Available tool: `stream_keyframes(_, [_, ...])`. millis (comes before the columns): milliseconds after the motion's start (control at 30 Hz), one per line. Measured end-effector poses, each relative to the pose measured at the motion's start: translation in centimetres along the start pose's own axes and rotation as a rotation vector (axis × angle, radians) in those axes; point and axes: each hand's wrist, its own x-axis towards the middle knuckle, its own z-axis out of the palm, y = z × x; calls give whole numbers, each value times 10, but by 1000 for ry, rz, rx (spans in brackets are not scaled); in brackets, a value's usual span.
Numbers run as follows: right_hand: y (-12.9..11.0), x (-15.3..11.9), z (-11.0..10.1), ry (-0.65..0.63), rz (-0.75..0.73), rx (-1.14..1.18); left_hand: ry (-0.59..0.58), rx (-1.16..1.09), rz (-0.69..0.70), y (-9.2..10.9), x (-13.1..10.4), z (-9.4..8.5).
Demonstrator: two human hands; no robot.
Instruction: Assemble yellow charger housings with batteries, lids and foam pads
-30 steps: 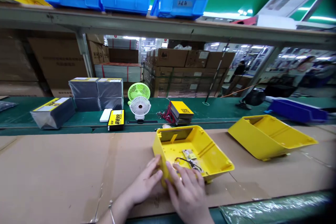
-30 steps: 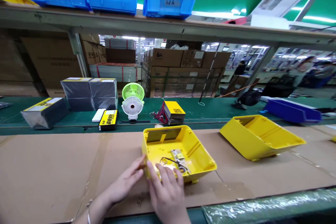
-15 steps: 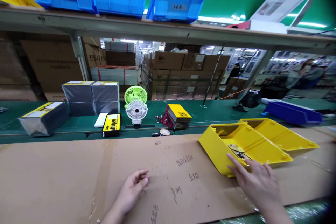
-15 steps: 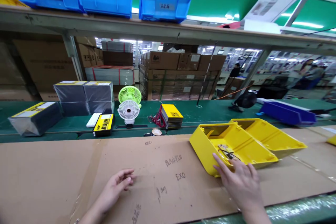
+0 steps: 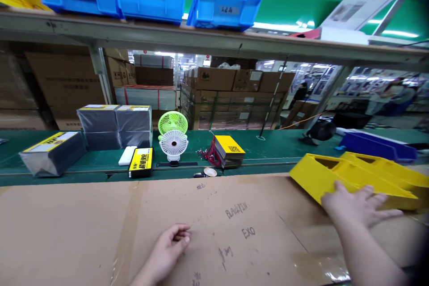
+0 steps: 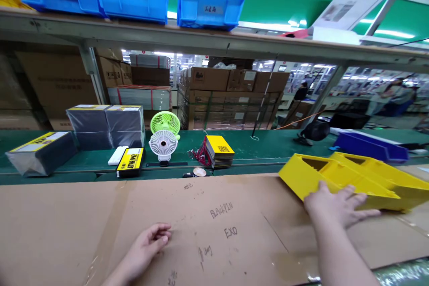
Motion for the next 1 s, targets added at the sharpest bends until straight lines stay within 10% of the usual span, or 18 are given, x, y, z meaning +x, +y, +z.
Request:
stream_keyframes(533, [-289, -38, -11, -273, -694, 248, -8, -22, -11, -5, 13, -3])
stream_keyframes(1000, [-326, -53, -17, -245, -638, 132, -4, 50, -25, -9, 23, -3])
